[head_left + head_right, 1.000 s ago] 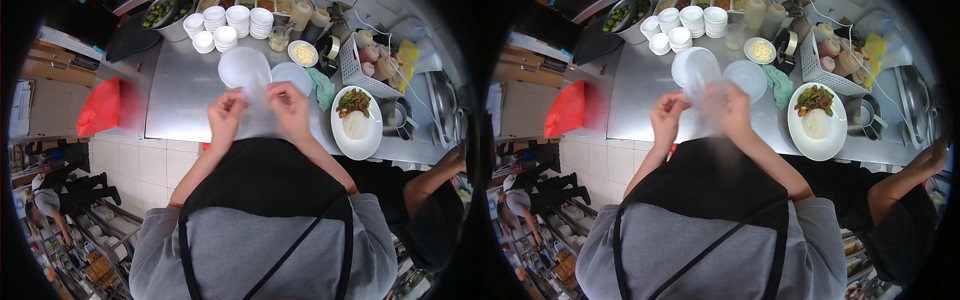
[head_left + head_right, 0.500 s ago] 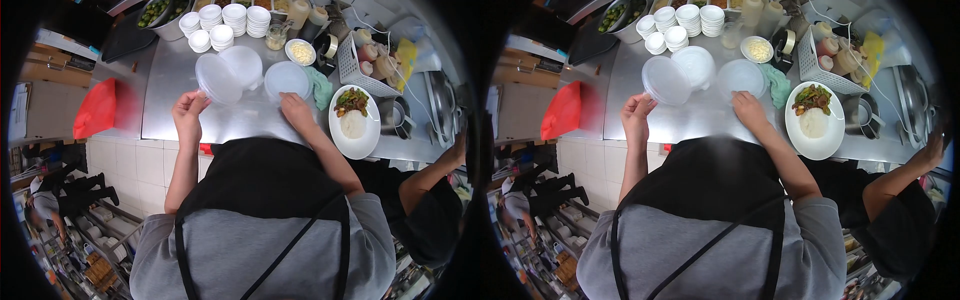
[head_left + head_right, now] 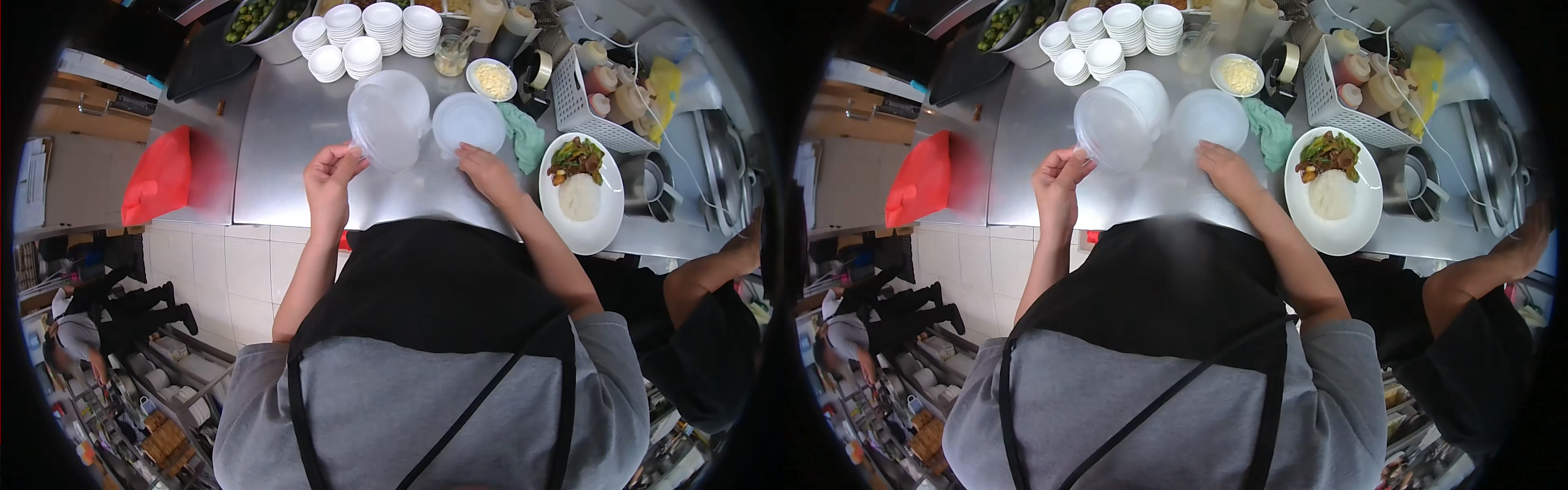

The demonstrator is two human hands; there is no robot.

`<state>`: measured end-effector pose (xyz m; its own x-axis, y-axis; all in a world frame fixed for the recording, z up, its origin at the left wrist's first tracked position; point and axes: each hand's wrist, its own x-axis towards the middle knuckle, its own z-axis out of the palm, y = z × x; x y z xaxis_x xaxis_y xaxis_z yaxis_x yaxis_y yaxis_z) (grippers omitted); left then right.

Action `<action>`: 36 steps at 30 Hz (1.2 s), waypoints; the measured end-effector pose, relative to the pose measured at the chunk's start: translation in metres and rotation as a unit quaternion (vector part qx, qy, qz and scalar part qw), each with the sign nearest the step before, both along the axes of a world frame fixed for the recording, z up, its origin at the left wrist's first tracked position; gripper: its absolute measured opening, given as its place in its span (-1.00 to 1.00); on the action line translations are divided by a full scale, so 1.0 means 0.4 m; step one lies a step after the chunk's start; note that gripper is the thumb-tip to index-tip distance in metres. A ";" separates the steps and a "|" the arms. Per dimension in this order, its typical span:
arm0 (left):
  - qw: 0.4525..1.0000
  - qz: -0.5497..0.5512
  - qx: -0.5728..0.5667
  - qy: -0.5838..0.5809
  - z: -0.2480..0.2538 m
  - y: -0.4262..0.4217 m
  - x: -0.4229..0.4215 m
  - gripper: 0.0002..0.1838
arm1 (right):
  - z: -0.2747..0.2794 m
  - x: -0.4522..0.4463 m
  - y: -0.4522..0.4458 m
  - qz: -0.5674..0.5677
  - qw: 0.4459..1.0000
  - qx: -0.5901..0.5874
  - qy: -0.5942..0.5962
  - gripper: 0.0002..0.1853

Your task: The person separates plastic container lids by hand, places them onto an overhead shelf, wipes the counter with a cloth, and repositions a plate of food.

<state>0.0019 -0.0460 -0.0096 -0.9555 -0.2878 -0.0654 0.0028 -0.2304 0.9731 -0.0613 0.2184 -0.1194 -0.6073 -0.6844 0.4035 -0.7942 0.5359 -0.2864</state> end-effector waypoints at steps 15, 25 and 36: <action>0.995 -0.097 0.008 -0.003 0.052 0.092 0.041 -0.88 | 0.283 0.106 -0.203 -0.070 0.815 -0.408 -0.406 -0.80; 0.989 -0.071 -0.109 0.073 0.009 0.108 0.034 -0.96 | 0.285 0.111 -0.211 -0.118 0.824 -0.399 -0.385 -0.87; 0.996 0.036 -0.051 0.070 0.022 -0.033 0.004 -0.98 | 0.220 0.008 -0.047 -0.194 0.972 -0.131 -0.016 -0.88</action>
